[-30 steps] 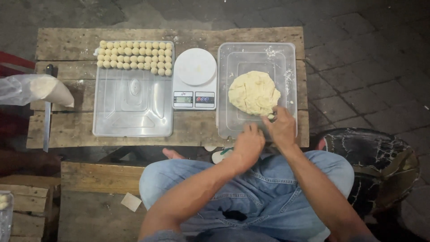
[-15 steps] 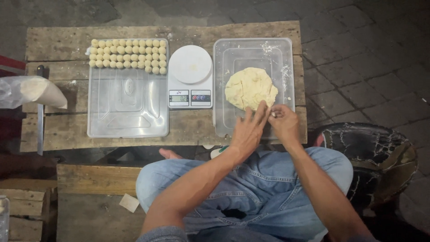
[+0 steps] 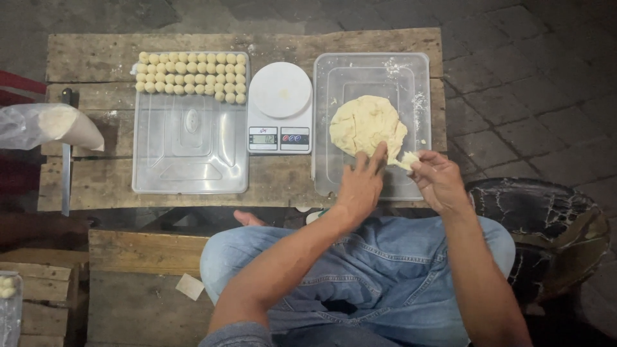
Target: The person sits on the floor and repeatedly pinches off small pieces of dough from a large mass in a plastic container. They roll each piece into a ball between their palms, place it on a digital scale to check the weight, and then transfer it to a tray where other dough balls are arranged in rows.
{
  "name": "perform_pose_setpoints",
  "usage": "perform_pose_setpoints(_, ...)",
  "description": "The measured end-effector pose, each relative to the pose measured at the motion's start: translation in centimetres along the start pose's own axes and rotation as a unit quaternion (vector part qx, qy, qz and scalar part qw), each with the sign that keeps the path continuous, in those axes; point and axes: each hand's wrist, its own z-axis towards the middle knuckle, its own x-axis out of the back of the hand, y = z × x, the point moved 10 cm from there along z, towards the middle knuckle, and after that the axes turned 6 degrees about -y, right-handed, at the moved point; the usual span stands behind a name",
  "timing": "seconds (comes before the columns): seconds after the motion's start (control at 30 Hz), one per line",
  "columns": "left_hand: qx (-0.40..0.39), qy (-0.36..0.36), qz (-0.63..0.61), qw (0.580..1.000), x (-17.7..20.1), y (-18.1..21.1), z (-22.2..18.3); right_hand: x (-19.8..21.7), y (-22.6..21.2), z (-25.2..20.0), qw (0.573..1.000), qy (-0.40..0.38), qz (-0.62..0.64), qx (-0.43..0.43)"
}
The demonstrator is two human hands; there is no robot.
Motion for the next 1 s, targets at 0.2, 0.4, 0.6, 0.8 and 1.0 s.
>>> perform_pose_setpoints(0.2, 0.009, 0.038, -0.236, 0.971, 1.7, -2.3, 0.8, -2.4, -2.4, -0.5, 0.985, -0.082, 0.144, 0.045)
perform_pose_setpoints(0.4, 0.026, 0.167, -0.421, 0.891, 1.0, -3.6, 1.5, -2.5, -2.5, -0.1, 0.946, -0.195, 0.252, 0.051)
perform_pose_setpoints(0.6, 0.019, 0.228, -0.549, 0.804, 4.9, -5.4, -0.3, -6.6, -3.9, -0.6, 0.962, -0.207, 0.176, 0.031)
perform_pose_setpoints(0.8, 0.027, 0.231, -0.502, 0.833, 4.5, -5.7, 0.4, -9.7, -4.7, -1.6, 0.960, -0.239, 0.139, 0.033)
perform_pose_setpoints(1.0, 0.003, 0.280, -0.442, 0.852, 4.2, -6.3, 0.6, -9.9, -3.8, -1.9, 0.956, -0.275, 0.064, 0.077)
